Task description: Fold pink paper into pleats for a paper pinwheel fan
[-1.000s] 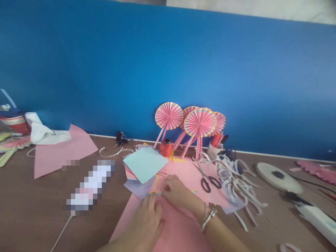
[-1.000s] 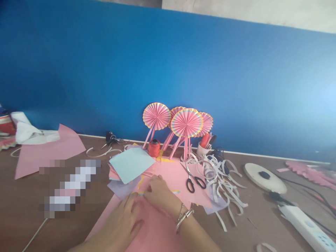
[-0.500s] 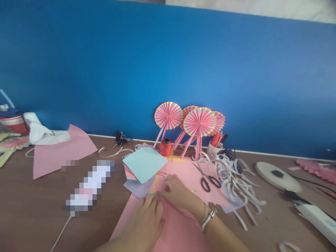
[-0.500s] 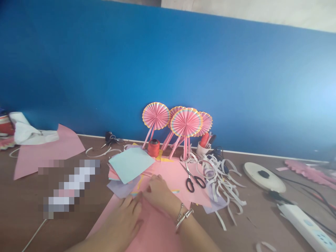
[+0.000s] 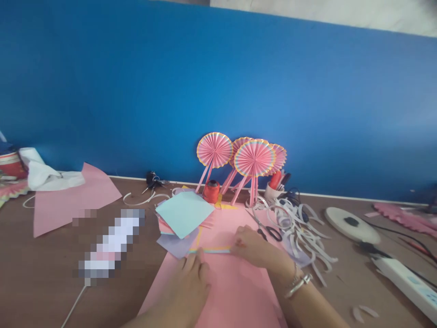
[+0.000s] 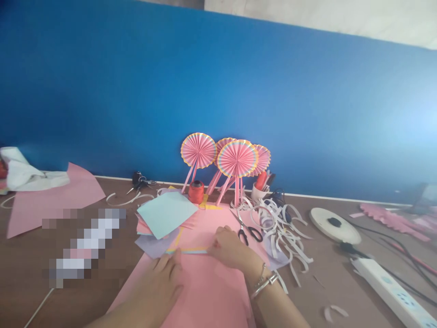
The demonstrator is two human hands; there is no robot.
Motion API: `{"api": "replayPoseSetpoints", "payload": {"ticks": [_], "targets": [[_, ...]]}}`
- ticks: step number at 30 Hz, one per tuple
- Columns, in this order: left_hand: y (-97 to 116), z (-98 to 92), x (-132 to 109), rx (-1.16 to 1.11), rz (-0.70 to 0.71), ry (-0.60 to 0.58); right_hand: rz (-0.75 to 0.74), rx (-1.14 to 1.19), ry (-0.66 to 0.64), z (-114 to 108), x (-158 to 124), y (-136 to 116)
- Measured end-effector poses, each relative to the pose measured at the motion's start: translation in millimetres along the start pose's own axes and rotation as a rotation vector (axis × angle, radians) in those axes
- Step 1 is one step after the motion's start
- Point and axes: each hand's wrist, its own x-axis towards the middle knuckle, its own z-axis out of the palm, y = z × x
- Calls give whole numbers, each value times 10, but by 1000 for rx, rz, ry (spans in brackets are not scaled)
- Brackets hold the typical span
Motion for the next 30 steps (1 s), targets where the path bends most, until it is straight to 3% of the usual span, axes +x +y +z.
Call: {"api": "replayPoseSetpoints", "payload": {"ticks": [5,11,30], "targets": [[12,-68,27,-76,-89,-72,90,-39,31,27,-11,103],[18,-102,2,-131,-156,-33,44,3,64,87,0,172],[26,-109,-3,-115,-162,-68,110,-88,93,191,58,183]]}}
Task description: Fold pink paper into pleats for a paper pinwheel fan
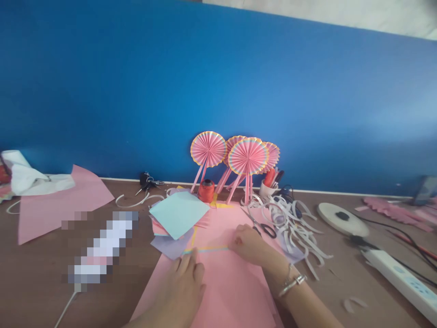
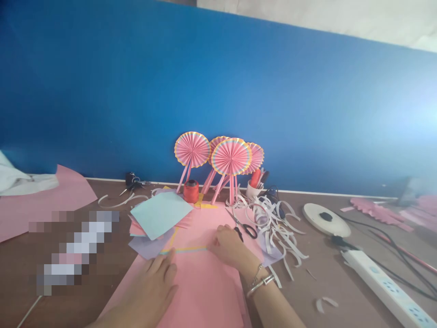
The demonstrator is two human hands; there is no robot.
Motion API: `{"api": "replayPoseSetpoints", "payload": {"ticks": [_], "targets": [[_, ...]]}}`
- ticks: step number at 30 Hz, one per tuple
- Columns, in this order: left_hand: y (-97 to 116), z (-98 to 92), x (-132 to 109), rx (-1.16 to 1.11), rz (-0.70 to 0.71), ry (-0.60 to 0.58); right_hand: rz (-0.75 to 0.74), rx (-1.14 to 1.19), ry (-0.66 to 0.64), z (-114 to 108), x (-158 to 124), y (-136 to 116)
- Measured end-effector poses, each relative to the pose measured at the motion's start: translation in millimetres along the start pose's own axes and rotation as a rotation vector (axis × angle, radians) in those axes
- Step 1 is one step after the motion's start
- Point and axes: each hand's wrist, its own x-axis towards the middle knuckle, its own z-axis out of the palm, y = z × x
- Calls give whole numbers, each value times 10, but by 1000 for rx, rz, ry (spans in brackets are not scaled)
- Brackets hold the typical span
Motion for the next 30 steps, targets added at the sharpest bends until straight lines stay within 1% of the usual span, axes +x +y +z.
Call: {"api": "replayPoseSetpoints", "payload": {"ticks": [5,10,13,16,20,24,30], "targets": [[-6,-42,5,-44,-9,-45,76,-18,3,-80,-29,-12],[-2,-73,7,-39,1,-44,-24,110,-38,-178,-81,127],[-5,-75,5,-58,4,-39,-39,166,-40,-166,-90,254],[-12,-68,0,-58,1,-48,-43,175,-49,-139,-82,328],[-19,-23,-4,-24,-3,-27,15,169,-55,-135,-83,338],[-26,15,-7,-13,8,6,68,155,-32,-129,-94,333],[-23,-21,-8,-25,-2,-10,162,82,20,-89,-76,333]]}}
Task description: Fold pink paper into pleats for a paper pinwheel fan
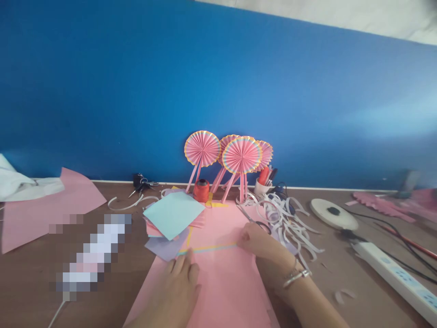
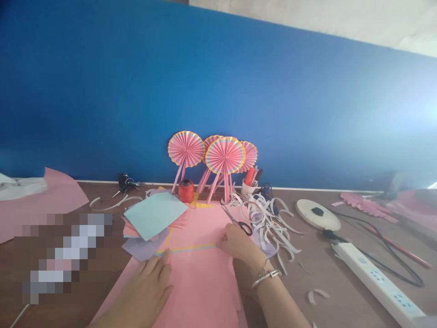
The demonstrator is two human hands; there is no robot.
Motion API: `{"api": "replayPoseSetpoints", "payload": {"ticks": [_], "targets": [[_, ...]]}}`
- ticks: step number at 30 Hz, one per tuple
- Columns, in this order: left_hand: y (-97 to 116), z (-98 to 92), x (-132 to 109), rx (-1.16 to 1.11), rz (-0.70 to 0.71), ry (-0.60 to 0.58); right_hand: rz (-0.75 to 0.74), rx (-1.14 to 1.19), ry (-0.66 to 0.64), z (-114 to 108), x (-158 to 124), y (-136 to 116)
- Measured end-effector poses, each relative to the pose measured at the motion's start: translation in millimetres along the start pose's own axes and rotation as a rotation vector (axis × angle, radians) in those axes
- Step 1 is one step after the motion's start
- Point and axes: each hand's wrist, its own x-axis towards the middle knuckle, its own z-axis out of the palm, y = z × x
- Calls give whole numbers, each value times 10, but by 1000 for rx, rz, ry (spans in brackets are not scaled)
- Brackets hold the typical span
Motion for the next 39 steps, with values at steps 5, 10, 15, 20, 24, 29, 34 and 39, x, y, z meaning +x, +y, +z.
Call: {"api": "replayPoseSetpoints", "payload": {"ticks": [5,10,15,20,24,29,34,39], "targets": [[-8,6,3,5,0,-29,12,27,-12,-81,-38,-45],[-31,23,1,-25,8,3,17,89,-51,-172,-58,-17],[-75,91,-20,-36,36,83,10,187,-125,-132,-55,1],[-196,189,-14,-58,72,199,41,305,-65,-91,-82,-87],[-277,179,70,-147,61,345,-68,384,-5,-160,-76,-89],[-261,21,272,-396,44,382,-168,525,22,-240,-76,-69],[-184,-130,599,-631,-62,210,-188,594,68,-242,-66,-78],[-63,-161,925,-784,-113,77,-190,601,118,-228,-33,-32]]}}
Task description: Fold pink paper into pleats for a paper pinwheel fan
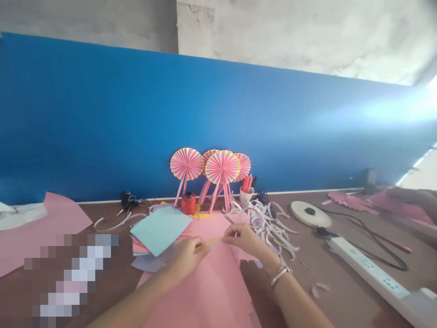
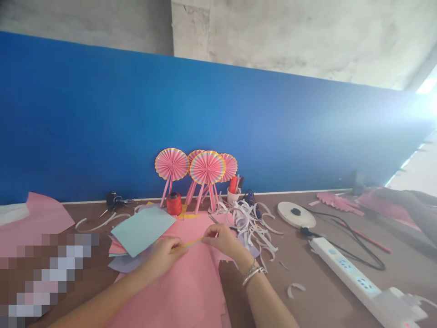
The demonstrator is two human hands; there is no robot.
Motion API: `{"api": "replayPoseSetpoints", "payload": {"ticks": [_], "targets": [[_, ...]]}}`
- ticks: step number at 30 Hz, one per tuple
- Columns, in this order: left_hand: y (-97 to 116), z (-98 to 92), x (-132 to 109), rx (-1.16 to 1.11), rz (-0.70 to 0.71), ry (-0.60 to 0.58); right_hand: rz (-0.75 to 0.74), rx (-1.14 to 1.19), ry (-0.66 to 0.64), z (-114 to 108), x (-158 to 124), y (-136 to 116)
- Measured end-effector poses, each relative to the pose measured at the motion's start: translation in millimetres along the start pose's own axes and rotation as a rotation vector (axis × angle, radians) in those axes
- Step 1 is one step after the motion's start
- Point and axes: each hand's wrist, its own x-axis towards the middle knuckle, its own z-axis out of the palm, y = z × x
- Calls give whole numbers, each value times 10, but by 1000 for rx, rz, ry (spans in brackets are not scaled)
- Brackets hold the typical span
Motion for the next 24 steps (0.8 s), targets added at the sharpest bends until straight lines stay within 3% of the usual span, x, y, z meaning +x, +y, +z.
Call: {"api": "replayPoseSetpoints", "payload": {"ticks": [9,19,24], "targets": [[-173,-34,156,-100,-21,-121,80,128,-17,-18,11,121],[-203,-19,160,-122,-46,-133,76,-19,-32,-8,-11,55],[-177,-26,165,-138,-38,-108,78,61,100,77,19,62]]}}
